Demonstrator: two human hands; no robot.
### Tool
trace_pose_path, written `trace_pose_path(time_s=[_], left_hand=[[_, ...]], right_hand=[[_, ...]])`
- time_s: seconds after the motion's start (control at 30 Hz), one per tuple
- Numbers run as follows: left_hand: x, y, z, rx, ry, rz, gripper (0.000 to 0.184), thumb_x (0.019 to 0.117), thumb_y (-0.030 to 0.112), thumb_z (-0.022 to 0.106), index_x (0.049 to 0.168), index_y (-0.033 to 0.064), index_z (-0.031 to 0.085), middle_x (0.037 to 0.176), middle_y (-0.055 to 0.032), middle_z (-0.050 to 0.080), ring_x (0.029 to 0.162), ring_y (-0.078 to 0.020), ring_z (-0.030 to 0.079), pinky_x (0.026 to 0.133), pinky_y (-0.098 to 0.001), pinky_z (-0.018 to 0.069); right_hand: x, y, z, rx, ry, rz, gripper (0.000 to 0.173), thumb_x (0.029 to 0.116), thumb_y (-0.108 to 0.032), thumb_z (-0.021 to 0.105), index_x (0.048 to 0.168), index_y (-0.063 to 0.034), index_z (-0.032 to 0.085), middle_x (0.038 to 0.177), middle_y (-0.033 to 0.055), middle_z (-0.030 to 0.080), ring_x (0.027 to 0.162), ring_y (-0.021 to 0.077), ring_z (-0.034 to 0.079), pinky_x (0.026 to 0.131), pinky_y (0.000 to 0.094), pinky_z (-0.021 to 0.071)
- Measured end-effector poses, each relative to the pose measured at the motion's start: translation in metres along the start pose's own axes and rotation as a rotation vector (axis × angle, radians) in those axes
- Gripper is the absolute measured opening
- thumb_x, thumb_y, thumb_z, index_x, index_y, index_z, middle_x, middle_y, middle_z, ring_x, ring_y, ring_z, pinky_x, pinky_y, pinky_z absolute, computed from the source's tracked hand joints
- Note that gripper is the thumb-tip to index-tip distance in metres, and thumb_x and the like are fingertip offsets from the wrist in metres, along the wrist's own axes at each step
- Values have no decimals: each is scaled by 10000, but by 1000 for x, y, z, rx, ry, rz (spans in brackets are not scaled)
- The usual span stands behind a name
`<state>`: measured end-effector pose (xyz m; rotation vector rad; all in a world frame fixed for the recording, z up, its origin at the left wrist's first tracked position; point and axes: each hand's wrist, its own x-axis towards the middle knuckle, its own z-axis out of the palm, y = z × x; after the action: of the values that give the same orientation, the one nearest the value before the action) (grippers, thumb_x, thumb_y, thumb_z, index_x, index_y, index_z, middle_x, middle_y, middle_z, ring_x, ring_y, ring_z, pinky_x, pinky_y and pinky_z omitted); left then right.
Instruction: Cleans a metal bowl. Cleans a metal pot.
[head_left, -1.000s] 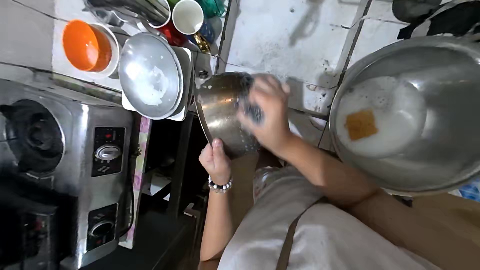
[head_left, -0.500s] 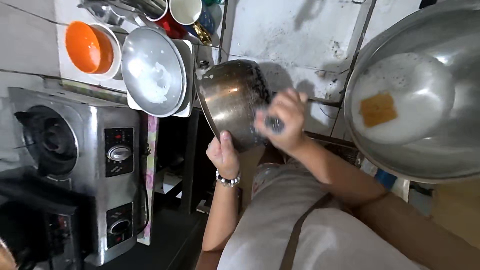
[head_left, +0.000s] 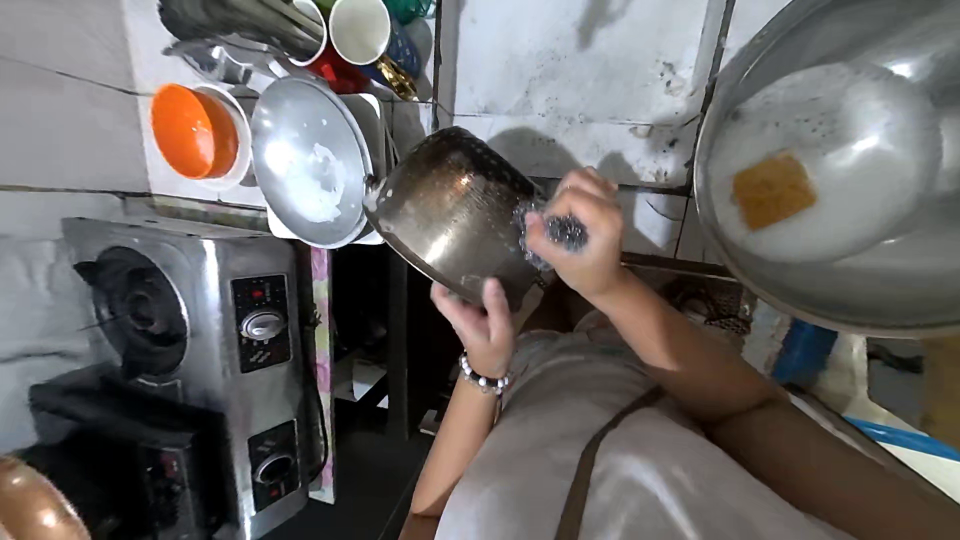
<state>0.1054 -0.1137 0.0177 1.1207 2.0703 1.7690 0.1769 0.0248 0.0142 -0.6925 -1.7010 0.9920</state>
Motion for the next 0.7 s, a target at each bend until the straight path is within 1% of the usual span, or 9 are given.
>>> trace_pose_path(time_s=[0.07,0.13,0.23,0.3,0.37,0.5,0.53,0.6,0.7], left_hand=[[4,1,-7,-17,-29,-5,911,924,185,724,1498,1,41,1430,-23,462,1257,-38,562,1031,-281,531],[16,1,-17,67,-19,30,1160,781,206,838,1492,-63,-38,1454,-140,390,1296,-78,533,1029,-286,537],[44,-4,-38,510,-13,233,1288,685,588,856,1513,-75,126,1494,-262,311,1390,-189,368,1115,-310,364],[68,-4,-50,757,-124,338,1053,690,786,707,1381,39,437,1583,-351,218,1518,-445,166,1215,-576,138],[90,-15,-60,722,-227,444,864,736,852,597,1208,130,537,1518,-245,408,1518,-407,238,1201,-669,90],[111,-44,-65,204,-148,481,465,980,689,447,1009,244,580,1182,100,606,1283,-63,513,1169,-389,338],[109,-49,-60,96,-51,439,342,1006,591,485,957,268,584,1086,134,599,1161,-31,554,1075,-315,425],[102,-57,-43,-10,130,404,183,983,435,560,893,278,533,999,131,531,1032,-20,516,937,-242,423],[95,-65,-19,80,321,526,217,1002,473,505,936,265,507,1064,102,494,1095,-15,460,969,-217,350]], right_hand=[[6,-2,1,12,-18,33,219,820,-166,743,678,-50,624,705,84,602,750,203,578,795,416,411],[3,-4,1,25,-45,48,209,806,-165,747,676,-57,624,700,74,594,741,205,574,791,437,404],[3,-4,2,12,-86,41,203,797,-175,753,681,-63,629,700,75,598,740,221,582,791,457,403],[7,-2,5,-2,-95,11,220,798,-187,751,673,-61,621,689,81,592,732,236,576,773,462,393],[11,1,8,-16,-87,-12,235,806,-198,746,669,-62,612,687,81,591,724,236,575,751,451,396],[18,0,9,-31,-81,-27,220,807,-205,741,676,-63,635,699,80,605,740,237,580,762,453,387],[17,-2,9,-32,-86,-17,217,805,-206,738,673,-67,636,701,76,606,744,236,579,760,450,390],[13,-8,9,-39,-98,-2,216,799,-196,730,658,-70,625,700,64,586,743,226,572,747,440,412],[10,-14,13,-34,-82,-19,211,791,-184,730,656,-62,624,694,59,586,734,203,571,749,409,425]])
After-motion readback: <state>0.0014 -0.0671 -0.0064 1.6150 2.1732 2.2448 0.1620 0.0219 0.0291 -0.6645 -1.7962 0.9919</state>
